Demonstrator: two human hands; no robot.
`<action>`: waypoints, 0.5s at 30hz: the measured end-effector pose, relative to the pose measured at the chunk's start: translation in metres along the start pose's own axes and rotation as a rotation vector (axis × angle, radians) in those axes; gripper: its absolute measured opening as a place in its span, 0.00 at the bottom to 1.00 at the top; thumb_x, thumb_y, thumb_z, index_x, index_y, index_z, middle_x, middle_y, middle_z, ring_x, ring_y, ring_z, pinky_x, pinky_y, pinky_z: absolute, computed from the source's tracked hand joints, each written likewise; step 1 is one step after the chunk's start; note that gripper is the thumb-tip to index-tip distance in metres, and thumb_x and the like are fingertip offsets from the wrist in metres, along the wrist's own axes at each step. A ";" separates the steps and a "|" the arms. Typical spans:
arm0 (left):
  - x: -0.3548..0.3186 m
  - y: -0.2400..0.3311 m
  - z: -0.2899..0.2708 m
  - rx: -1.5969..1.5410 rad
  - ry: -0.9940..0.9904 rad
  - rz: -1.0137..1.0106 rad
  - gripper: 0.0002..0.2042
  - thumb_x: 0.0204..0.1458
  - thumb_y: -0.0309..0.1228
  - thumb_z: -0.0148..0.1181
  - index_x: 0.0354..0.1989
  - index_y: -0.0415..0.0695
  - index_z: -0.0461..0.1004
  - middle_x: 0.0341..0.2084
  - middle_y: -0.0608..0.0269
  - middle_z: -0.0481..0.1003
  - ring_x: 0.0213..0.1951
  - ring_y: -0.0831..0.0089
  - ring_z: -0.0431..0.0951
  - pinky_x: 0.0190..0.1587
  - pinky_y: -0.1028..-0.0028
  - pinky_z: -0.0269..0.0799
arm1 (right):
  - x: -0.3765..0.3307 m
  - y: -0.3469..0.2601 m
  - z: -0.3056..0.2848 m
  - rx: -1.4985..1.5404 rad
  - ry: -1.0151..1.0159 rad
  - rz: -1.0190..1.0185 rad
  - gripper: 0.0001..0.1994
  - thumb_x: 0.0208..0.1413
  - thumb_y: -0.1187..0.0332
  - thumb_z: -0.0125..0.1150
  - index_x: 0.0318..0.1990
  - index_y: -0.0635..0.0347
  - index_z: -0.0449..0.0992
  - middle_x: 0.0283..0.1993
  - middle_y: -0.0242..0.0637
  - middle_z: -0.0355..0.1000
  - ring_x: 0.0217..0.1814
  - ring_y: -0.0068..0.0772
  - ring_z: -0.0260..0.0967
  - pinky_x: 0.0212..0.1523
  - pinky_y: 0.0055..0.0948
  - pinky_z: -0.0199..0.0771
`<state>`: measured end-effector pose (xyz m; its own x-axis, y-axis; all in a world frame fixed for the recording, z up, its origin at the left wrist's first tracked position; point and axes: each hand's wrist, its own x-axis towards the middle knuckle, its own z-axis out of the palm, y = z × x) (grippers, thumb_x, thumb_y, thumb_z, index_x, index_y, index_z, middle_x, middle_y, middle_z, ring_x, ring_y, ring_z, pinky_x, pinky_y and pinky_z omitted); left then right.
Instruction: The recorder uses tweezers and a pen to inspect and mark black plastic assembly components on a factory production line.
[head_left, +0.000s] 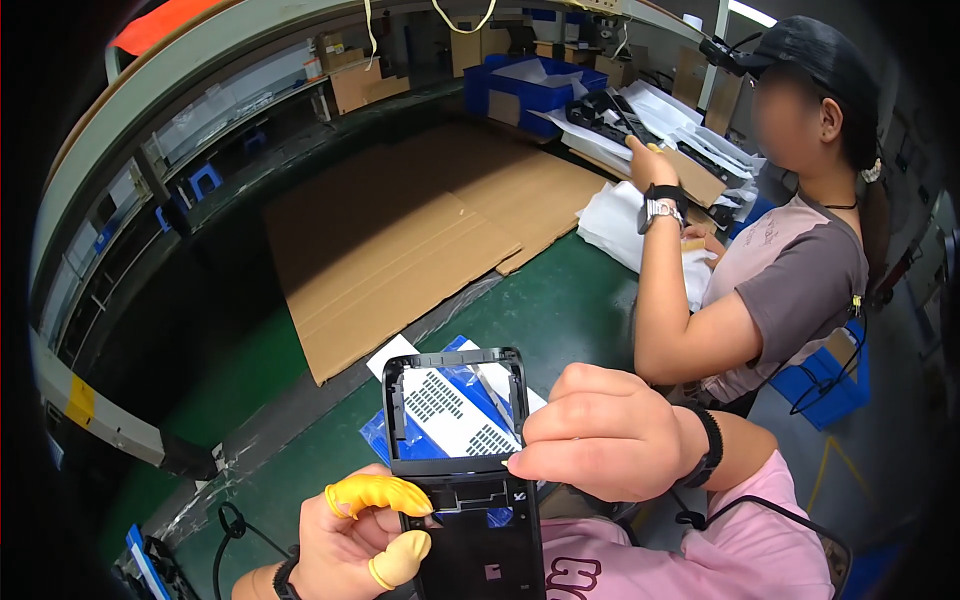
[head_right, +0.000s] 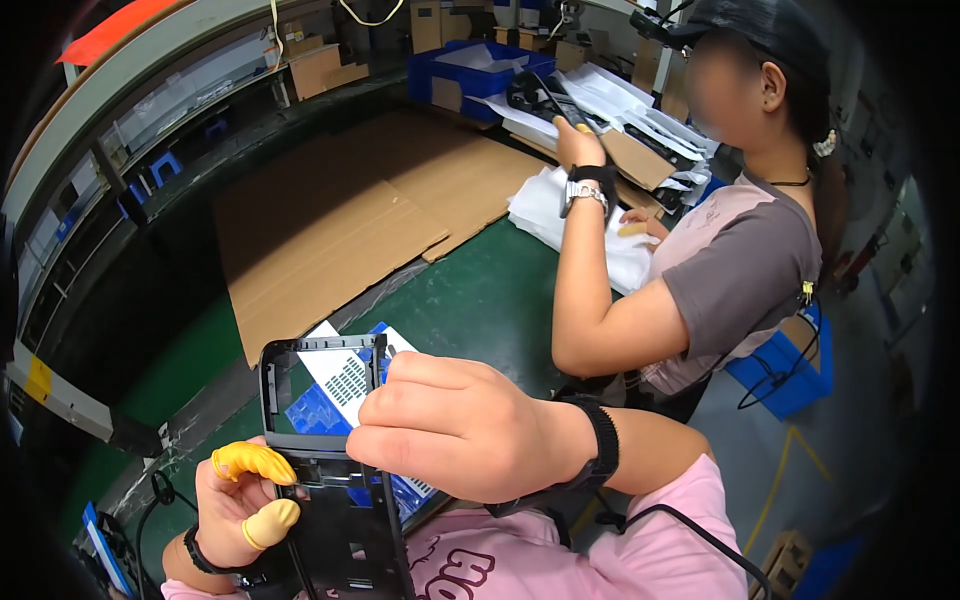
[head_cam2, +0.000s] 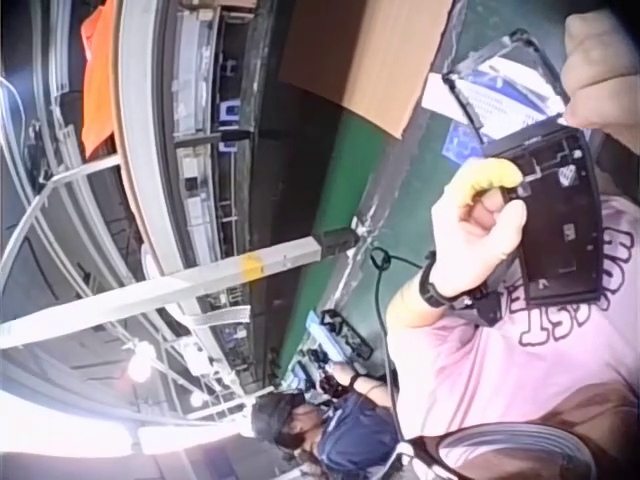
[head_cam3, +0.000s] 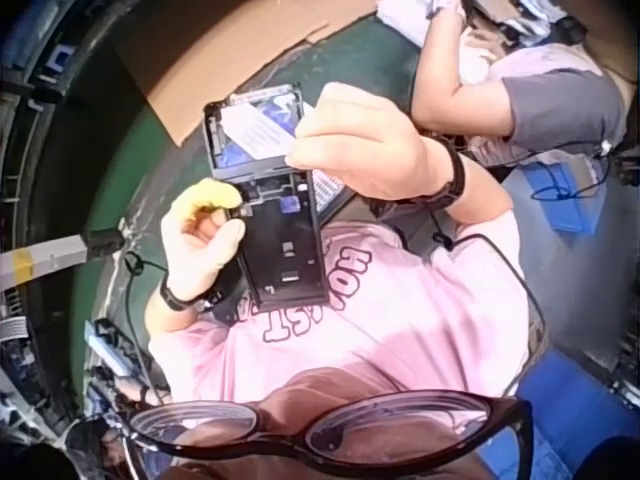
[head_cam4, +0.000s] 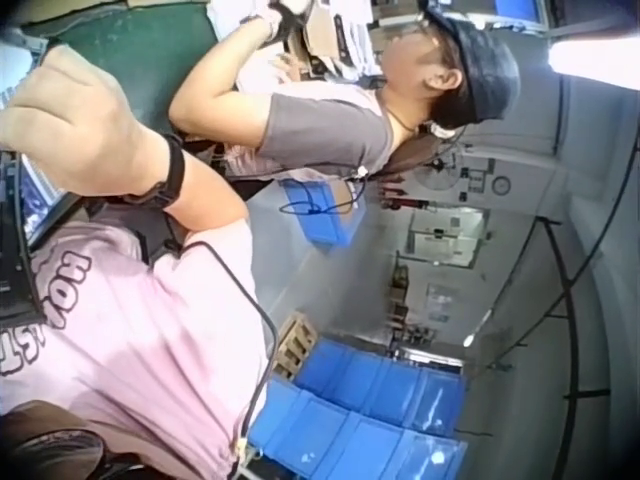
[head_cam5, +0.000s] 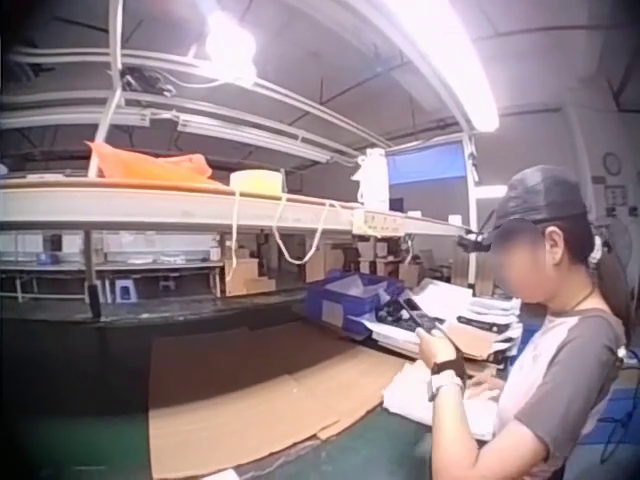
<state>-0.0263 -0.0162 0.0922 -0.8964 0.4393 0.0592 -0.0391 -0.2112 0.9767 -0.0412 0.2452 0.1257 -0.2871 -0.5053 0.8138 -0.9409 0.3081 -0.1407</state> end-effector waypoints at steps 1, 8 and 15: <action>0.001 0.001 0.000 0.004 -0.022 -0.005 0.27 0.36 0.18 0.64 0.48 0.38 0.61 0.34 0.58 0.70 0.33 0.71 0.74 0.38 0.73 0.72 | 0.002 0.000 0.000 0.000 -0.014 -0.010 0.09 0.39 0.79 0.57 0.32 0.65 0.74 0.30 0.37 0.68 0.23 0.30 0.59 0.21 0.23 0.60; -0.005 0.008 0.002 -0.014 -0.060 -0.027 0.25 0.37 0.18 0.63 0.46 0.37 0.63 0.34 0.59 0.70 0.34 0.71 0.74 0.39 0.72 0.72 | 0.020 -0.004 -0.003 -0.029 -0.142 -0.098 0.10 0.35 0.74 0.55 0.30 0.65 0.68 0.27 0.37 0.61 0.25 0.32 0.59 0.22 0.26 0.62; -0.015 0.014 0.002 -0.067 -0.067 -0.014 0.22 0.36 0.17 0.62 0.44 0.37 0.65 0.33 0.59 0.70 0.33 0.71 0.74 0.39 0.71 0.71 | 0.022 -0.006 -0.002 0.034 -0.260 -0.118 0.12 0.35 0.73 0.55 0.31 0.66 0.67 0.26 0.36 0.57 0.26 0.32 0.58 0.23 0.26 0.63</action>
<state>-0.0124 -0.0243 0.1054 -0.8639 0.4999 0.0613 -0.0834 -0.2619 0.9615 -0.0410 0.2339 0.1454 -0.2079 -0.7271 0.6543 -0.9747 0.2104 -0.0760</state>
